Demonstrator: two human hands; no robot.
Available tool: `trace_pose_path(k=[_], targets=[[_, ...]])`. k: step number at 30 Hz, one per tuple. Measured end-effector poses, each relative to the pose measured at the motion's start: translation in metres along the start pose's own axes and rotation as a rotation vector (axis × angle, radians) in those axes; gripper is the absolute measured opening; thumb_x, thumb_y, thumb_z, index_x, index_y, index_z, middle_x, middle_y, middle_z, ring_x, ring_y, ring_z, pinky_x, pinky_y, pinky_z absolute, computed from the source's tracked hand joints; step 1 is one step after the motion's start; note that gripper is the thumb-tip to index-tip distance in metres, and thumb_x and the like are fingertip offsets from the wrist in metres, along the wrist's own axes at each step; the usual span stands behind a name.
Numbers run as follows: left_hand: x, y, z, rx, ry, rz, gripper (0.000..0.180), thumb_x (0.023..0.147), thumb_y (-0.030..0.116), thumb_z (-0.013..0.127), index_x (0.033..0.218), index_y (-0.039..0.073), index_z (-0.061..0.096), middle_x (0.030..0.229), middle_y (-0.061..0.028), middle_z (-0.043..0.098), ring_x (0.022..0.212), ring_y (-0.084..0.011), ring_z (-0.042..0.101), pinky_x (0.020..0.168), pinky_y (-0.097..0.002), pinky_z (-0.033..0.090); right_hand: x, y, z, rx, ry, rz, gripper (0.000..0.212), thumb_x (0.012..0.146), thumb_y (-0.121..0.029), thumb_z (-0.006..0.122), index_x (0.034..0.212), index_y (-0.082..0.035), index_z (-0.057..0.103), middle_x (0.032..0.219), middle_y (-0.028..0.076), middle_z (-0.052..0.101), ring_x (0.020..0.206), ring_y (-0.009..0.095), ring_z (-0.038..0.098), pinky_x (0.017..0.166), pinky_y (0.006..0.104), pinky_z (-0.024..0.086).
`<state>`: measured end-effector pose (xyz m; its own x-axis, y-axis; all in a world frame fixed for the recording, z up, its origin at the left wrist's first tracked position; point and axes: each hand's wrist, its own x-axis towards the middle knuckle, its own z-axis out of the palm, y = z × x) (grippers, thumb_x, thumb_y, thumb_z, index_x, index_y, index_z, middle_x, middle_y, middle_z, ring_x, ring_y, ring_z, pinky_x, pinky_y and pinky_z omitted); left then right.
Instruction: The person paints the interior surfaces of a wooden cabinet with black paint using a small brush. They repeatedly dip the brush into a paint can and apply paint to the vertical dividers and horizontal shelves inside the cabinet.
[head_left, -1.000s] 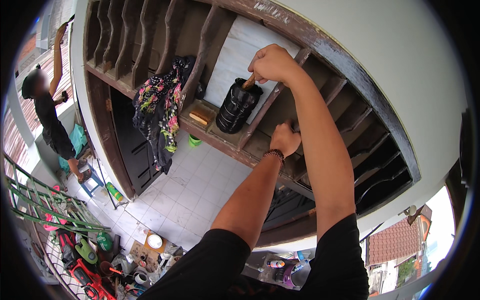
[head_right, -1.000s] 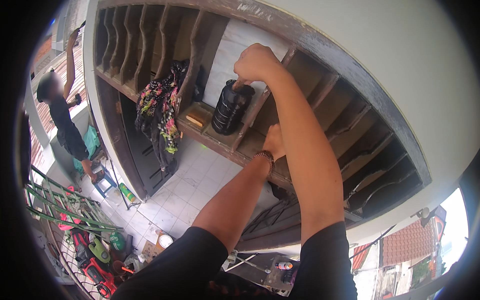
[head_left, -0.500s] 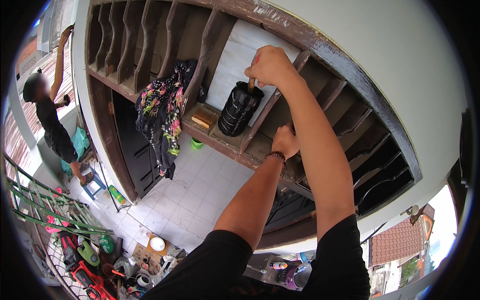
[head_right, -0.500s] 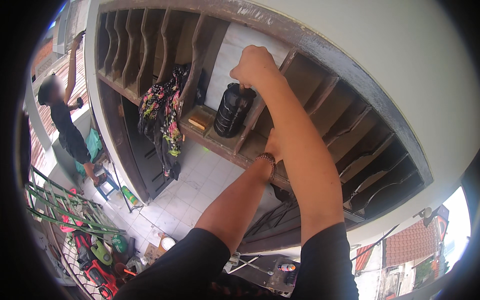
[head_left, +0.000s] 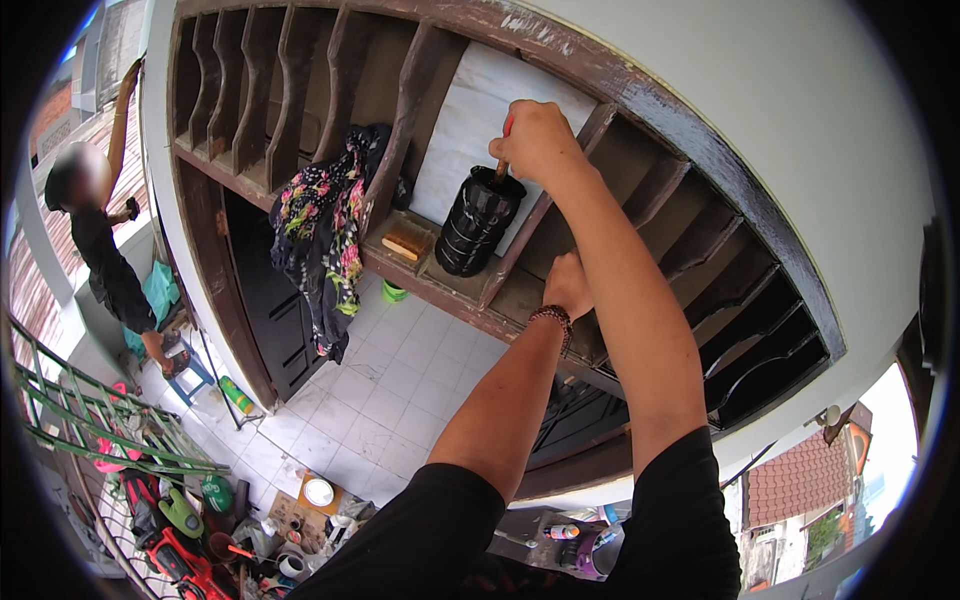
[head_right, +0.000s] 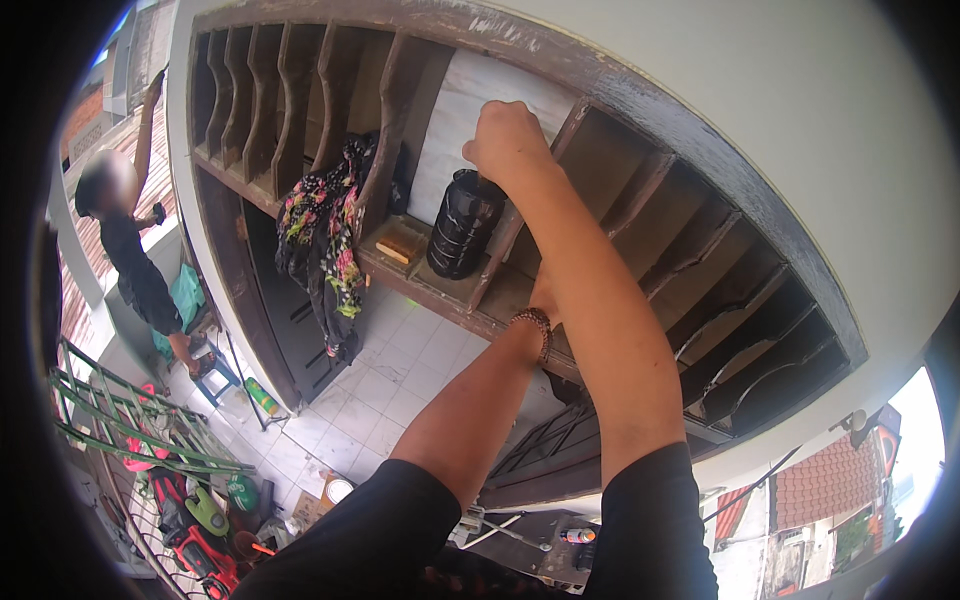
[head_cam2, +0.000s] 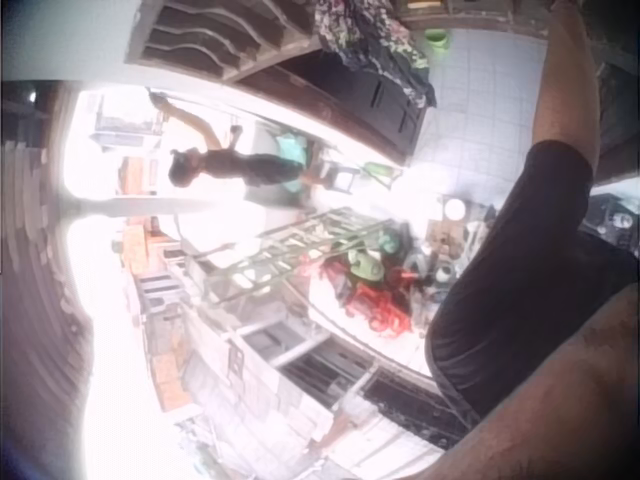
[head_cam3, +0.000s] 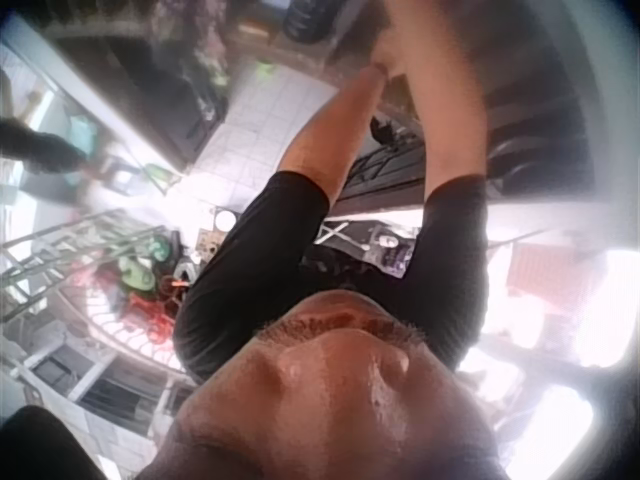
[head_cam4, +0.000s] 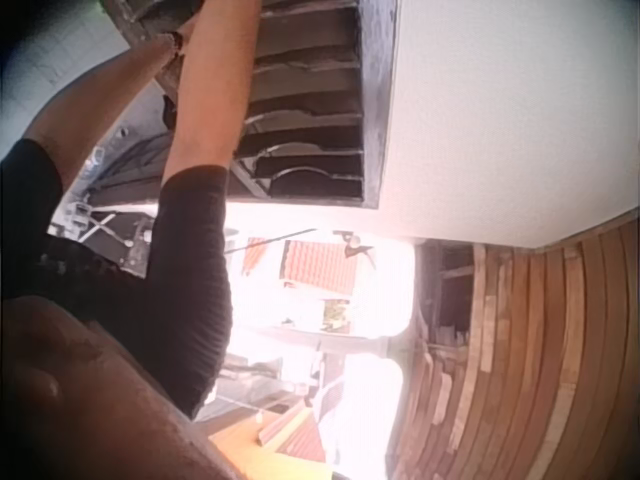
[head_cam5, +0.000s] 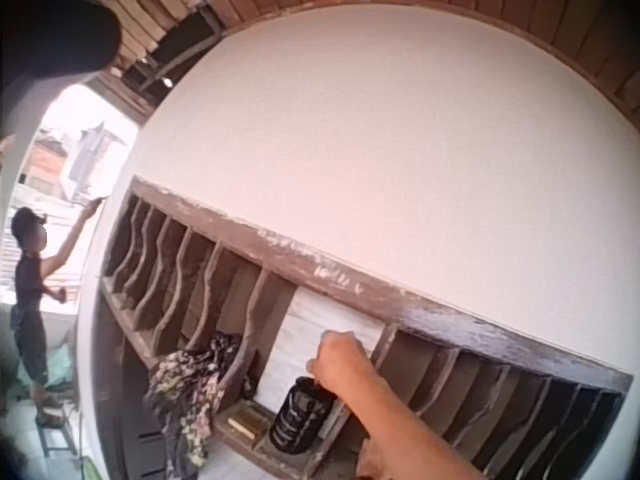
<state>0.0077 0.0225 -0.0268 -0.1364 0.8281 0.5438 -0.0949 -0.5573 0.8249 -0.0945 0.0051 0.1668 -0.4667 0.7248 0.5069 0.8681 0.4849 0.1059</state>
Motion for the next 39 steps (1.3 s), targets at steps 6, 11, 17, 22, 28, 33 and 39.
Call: trace_pose_path(k=[6,11,17,22,28,33,39], targets=[[-0.003,0.009,-0.004,-0.004,-0.022,-0.021,0.034,0.086,0.026,0.065,0.106,0.000,0.068,0.104,-0.0266,0.067,0.102,-0.0432,0.063,0.090,-0.0471,0.053,-0.004,-0.004,-0.002,0.039,-0.016,0.011,0.030,0.075,-0.018,0.078,0.087,0.006,0.065,0.087,0.027,0.068,0.088,0.040,0.069,0.080,0.0441,0.056],[0.000,0.003,0.000,-0.069,0.010,-0.025,0.039,0.085,0.030,0.065,0.107,-0.003,0.067,0.105,-0.0277,0.067,0.103,-0.0429,0.064,0.091,-0.0466,0.052,-0.013,-0.014,-0.014,0.040,0.019,0.016,0.029,0.076,-0.018,0.077,0.086,0.005,0.065,0.084,0.026,0.068,0.084,0.039,0.069,0.079,0.0444,0.055],[-0.002,0.012,-0.002,0.105,-0.080,-0.065,0.045,0.082,0.030,0.065,0.110,-0.006,0.066,0.105,-0.0312,0.066,0.105,-0.0433,0.063,0.094,-0.0469,0.050,-0.037,0.003,-0.022,0.151,0.218,0.031,0.028,0.076,-0.017,0.076,0.090,0.004,0.064,0.074,0.018,0.069,0.076,0.027,0.072,0.067,0.0381,0.056],[0.023,-0.022,-0.003,0.231,-0.070,-0.051,0.043,0.078,0.020,0.061,0.112,-0.006,0.065,0.104,-0.0337,0.065,0.105,-0.0447,0.062,0.095,-0.0468,0.049,-0.073,-0.007,-0.034,0.995,0.429,0.184,0.026,0.084,-0.013,0.073,0.096,0.007,0.062,0.084,0.016,0.070,0.074,0.019,0.072,0.062,0.0265,0.059],[-0.001,0.024,-0.005,0.111,-0.012,-0.116,0.039,0.074,0.011,0.059,0.108,-0.008,0.065,0.095,-0.0326,0.067,0.101,-0.0445,0.064,0.091,-0.0455,0.051,-0.181,0.032,-0.029,1.973,0.683,0.397,0.021,0.090,-0.009,0.068,0.100,0.009,0.062,0.094,0.019,0.069,0.083,0.026,0.072,0.067,0.0256,0.063],[0.005,0.034,-0.011,0.093,-0.041,-0.208,0.028,0.072,0.008,0.059,0.095,-0.008,0.065,0.075,-0.0231,0.068,0.074,-0.0317,0.070,0.072,-0.0371,0.052,-0.318,0.089,0.001,2.394,0.829,0.583,0.018,0.092,-0.008,0.064,0.104,0.005,0.064,0.100,0.018,0.069,0.088,0.024,0.071,0.069,0.0236,0.063],[0.007,0.014,-0.005,0.038,-0.074,-0.212,0.026,0.074,0.004,0.057,0.097,-0.008,0.062,0.073,-0.0132,0.067,0.067,-0.0197,0.064,0.064,-0.0309,0.050,-0.492,0.137,0.031,2.247,1.129,0.847,0.017,0.093,-0.010,0.062,0.106,-0.001,0.066,0.103,0.014,0.070,0.089,0.023,0.071,0.067,0.0228,0.062]])
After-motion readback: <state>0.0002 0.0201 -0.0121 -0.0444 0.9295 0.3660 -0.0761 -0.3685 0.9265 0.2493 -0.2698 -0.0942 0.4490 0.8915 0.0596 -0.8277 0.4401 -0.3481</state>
